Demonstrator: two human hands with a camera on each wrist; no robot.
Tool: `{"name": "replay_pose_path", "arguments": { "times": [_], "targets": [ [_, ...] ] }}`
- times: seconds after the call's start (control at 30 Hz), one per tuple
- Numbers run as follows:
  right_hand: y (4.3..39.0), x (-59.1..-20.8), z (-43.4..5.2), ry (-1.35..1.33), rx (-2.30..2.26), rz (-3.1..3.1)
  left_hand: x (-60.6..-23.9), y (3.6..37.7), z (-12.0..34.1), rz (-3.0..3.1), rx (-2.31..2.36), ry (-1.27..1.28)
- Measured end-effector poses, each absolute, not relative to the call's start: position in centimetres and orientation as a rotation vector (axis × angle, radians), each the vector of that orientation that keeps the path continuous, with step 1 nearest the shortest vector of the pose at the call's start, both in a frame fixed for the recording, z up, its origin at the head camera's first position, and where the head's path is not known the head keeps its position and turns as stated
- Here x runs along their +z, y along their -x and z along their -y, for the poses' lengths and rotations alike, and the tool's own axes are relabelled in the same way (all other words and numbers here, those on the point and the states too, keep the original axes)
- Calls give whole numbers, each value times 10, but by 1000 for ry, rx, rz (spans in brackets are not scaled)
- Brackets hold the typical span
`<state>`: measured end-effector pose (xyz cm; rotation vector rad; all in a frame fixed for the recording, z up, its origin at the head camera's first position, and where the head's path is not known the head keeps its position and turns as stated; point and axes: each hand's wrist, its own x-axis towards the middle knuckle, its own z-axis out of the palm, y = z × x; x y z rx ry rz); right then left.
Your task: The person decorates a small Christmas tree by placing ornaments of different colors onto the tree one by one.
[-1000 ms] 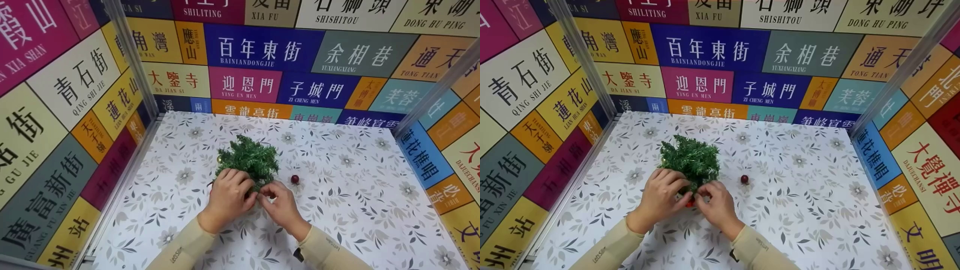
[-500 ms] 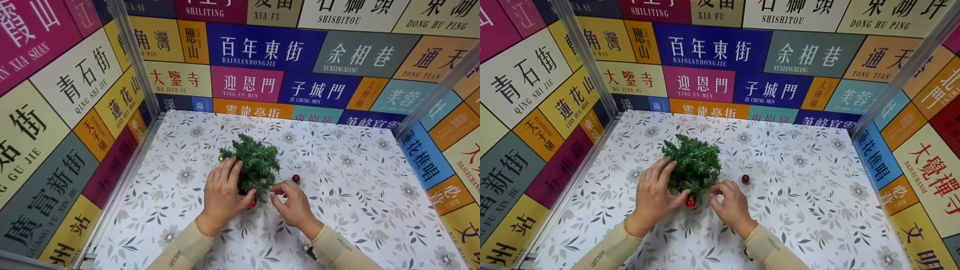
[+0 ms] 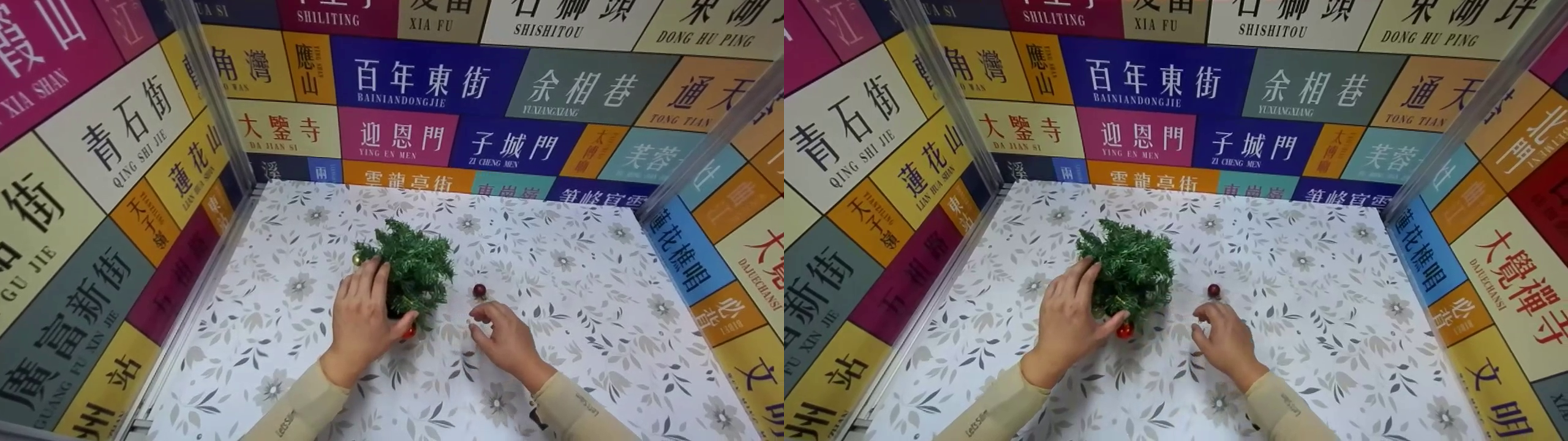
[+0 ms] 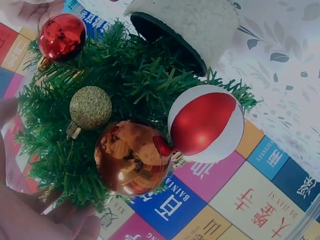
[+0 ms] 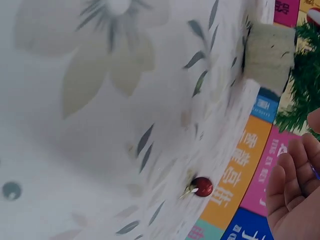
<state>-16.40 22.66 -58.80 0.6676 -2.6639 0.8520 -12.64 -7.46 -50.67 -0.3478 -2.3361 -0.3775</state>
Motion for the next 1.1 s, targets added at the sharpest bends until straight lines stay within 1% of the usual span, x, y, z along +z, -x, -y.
{"name": "replay_pose_path", "arguments": {
  "times": [0.3,0.6,0.8,1.1],
  "targets": [
    [184,-601,-258,-452,866,2793,-508,126,76,2362,-381,320],
    [215,-614,-277,-260,901,2875,-507,127,75,2358,-370,324],
    [230,-620,-279,-229,936,2883,-508,129,74,2342,-359,325],
    [247,-626,-272,-256,1019,2900,-510,129,72,2357,-367,318]
  ]
}}
